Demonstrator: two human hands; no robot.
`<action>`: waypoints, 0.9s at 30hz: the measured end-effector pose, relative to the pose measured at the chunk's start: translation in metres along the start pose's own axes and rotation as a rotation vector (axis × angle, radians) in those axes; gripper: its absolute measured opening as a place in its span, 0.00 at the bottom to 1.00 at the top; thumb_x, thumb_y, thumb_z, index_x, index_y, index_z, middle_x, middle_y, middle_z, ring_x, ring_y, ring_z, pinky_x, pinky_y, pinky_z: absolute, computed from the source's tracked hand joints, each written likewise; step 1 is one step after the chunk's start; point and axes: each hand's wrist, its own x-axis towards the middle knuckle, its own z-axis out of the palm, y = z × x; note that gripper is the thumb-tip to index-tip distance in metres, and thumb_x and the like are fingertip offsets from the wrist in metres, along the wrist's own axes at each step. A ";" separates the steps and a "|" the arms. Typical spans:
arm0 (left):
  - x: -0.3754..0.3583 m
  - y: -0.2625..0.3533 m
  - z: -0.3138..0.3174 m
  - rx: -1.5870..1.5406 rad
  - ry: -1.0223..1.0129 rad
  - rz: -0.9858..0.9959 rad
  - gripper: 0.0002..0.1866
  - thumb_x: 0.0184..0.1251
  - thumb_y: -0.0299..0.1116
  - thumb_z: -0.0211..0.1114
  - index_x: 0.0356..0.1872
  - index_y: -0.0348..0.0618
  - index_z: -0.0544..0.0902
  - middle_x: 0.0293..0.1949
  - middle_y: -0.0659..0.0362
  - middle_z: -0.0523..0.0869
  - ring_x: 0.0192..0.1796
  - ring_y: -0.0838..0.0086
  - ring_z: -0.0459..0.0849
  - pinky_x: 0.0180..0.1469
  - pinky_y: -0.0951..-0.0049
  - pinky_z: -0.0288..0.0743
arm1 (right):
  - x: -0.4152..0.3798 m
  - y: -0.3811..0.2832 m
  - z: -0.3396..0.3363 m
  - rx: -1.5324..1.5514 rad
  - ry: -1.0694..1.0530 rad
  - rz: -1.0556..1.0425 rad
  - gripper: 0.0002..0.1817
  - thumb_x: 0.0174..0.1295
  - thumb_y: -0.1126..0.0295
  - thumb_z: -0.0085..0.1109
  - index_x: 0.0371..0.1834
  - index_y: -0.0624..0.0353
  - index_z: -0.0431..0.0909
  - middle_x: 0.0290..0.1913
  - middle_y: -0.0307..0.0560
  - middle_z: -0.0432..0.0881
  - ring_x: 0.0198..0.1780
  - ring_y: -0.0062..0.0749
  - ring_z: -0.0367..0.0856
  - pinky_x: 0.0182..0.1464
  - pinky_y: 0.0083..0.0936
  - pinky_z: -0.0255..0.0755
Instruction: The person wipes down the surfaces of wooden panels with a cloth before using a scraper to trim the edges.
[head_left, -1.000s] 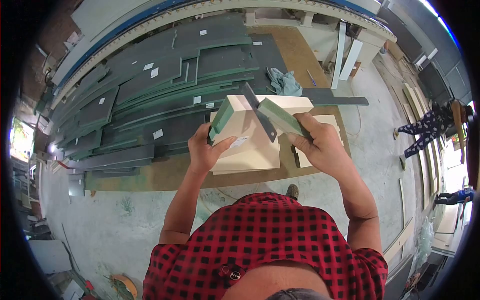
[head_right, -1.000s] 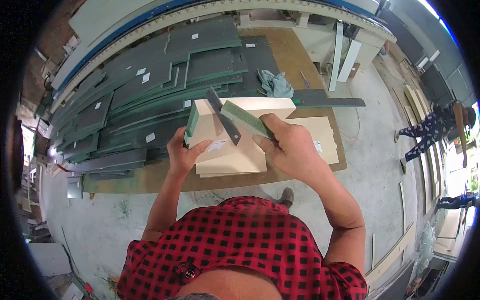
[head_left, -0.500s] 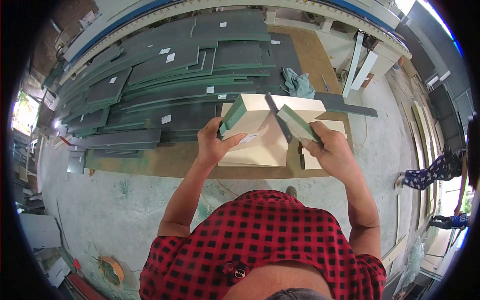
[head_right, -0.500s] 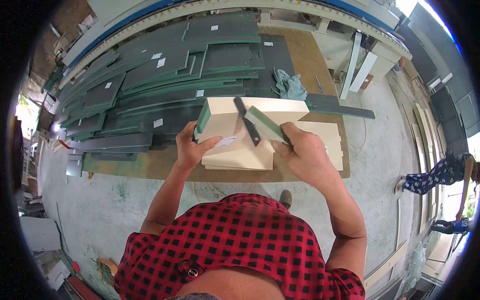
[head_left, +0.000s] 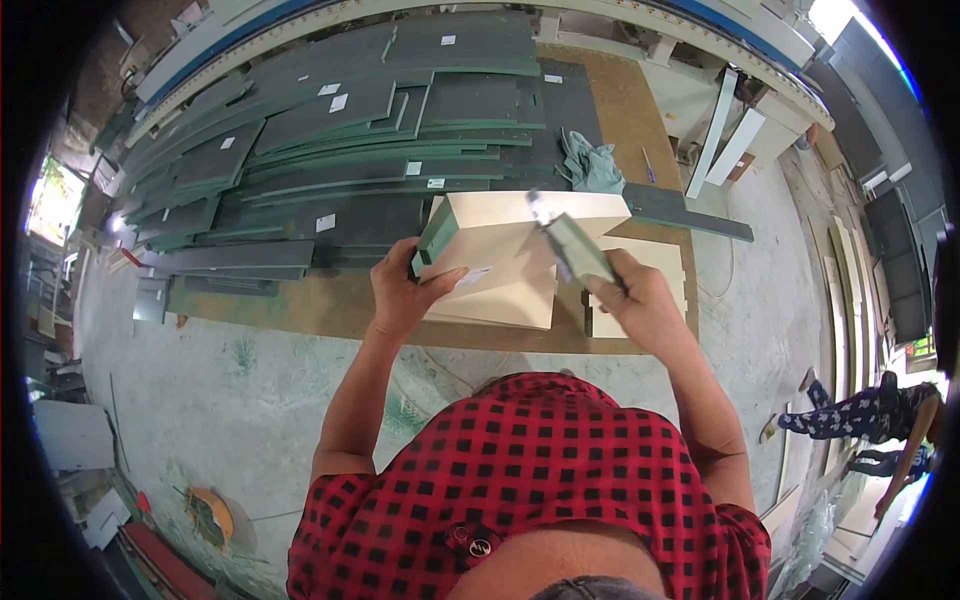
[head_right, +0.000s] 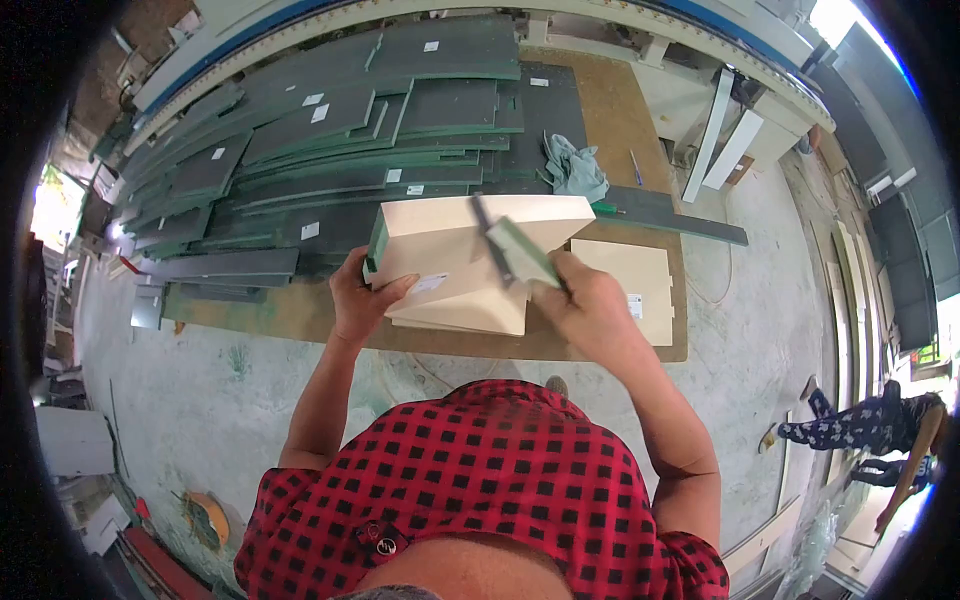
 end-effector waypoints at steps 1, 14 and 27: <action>-0.001 0.003 -0.001 0.012 0.008 -0.002 0.24 0.42 0.35 0.80 0.39 0.38 0.78 0.30 0.56 0.86 0.31 0.77 0.84 0.35 0.78 0.77 | 0.002 0.013 -0.007 -0.002 -0.009 -0.001 0.11 0.62 0.68 0.56 0.39 0.66 0.73 0.24 0.58 0.76 0.27 0.48 0.78 0.32 0.35 0.70; -0.010 0.008 0.009 0.085 0.067 -0.017 0.26 0.42 0.38 0.81 0.41 0.39 0.78 0.30 0.56 0.86 0.32 0.76 0.85 0.34 0.77 0.78 | 0.004 0.002 -0.004 0.023 -0.076 -0.097 0.14 0.62 0.64 0.59 0.38 0.66 0.71 0.22 0.60 0.74 0.25 0.54 0.75 0.29 0.38 0.67; -0.015 0.011 0.008 0.017 0.080 0.014 0.24 0.45 0.38 0.79 0.40 0.39 0.78 0.32 0.57 0.87 0.34 0.74 0.86 0.37 0.75 0.79 | 0.020 0.092 -0.041 0.254 -0.009 0.323 0.12 0.65 0.65 0.55 0.40 0.65 0.75 0.26 0.38 0.74 0.22 0.20 0.74 0.25 0.20 0.71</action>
